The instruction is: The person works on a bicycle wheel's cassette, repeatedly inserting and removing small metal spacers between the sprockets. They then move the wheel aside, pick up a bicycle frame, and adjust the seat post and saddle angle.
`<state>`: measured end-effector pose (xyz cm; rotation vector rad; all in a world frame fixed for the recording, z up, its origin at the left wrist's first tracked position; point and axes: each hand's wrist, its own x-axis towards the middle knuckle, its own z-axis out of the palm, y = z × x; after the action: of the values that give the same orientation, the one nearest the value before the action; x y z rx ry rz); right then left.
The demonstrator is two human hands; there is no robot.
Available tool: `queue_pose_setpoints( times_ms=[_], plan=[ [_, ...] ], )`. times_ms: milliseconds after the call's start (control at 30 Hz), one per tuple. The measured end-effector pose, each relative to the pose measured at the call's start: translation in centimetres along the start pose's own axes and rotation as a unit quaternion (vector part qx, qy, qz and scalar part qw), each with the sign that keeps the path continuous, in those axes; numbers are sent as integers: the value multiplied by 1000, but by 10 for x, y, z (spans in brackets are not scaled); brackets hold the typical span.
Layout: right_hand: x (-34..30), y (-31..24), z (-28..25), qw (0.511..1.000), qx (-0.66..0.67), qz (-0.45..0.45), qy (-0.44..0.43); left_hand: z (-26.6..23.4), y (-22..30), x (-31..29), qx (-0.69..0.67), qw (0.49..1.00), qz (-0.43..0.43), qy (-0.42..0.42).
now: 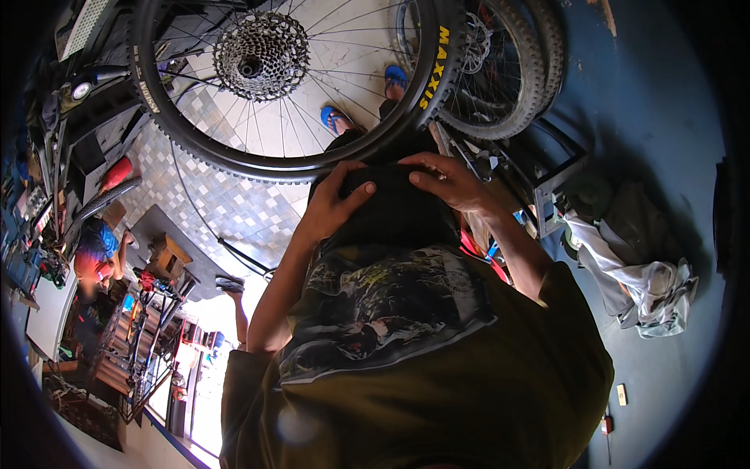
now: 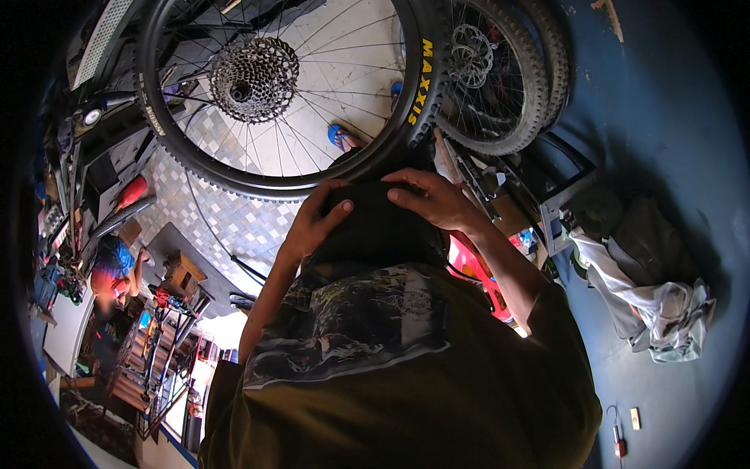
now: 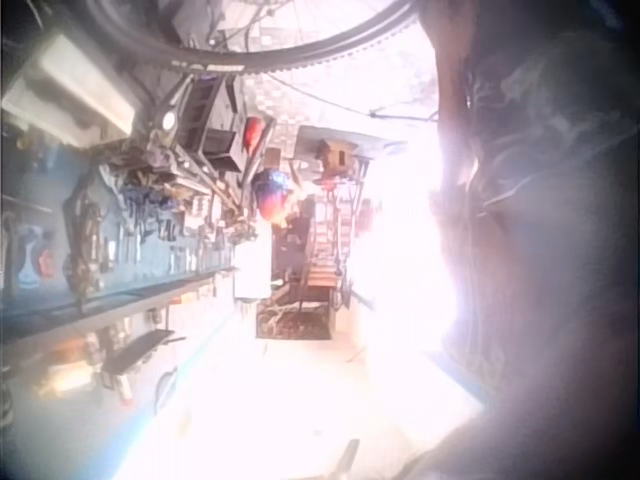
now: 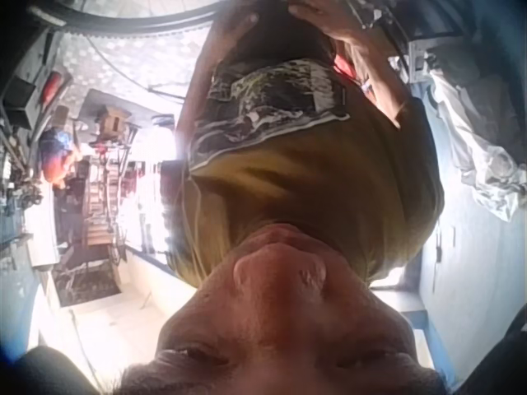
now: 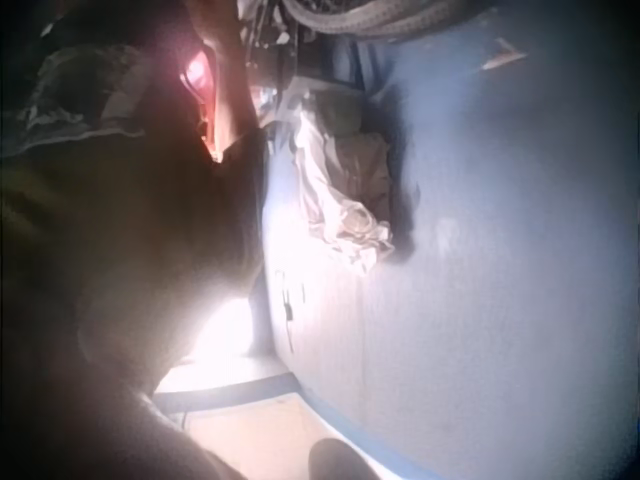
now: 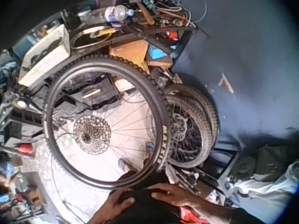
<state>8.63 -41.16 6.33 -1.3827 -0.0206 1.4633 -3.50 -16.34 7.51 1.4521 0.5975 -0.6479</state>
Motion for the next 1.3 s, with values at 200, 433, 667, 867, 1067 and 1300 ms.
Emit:
queue_pose_setpoints(
  times_ms=[200,433,667,867,1067,1300],
  plan=[
    [-4,-12,1,999,-33,-25,9,0,0,-1,-1,1000,18,5],
    [-7,-15,-1,998,-53,-42,19,-2,19,-7,1,1000,25,4],
    [-9,-16,-3,996,-73,-36,30,-4,21,-8,-10,999,37,0],
    [-5,-15,-5,996,-86,-10,19,-4,17,-7,-11,1000,25,-7],
    [25,6,-14,998,-61,27,-21,-6,-33,23,68,997,40,8],
    [77,-54,-46,925,-352,-107,97,-89,-46,57,26,994,31,99]
  ],
)
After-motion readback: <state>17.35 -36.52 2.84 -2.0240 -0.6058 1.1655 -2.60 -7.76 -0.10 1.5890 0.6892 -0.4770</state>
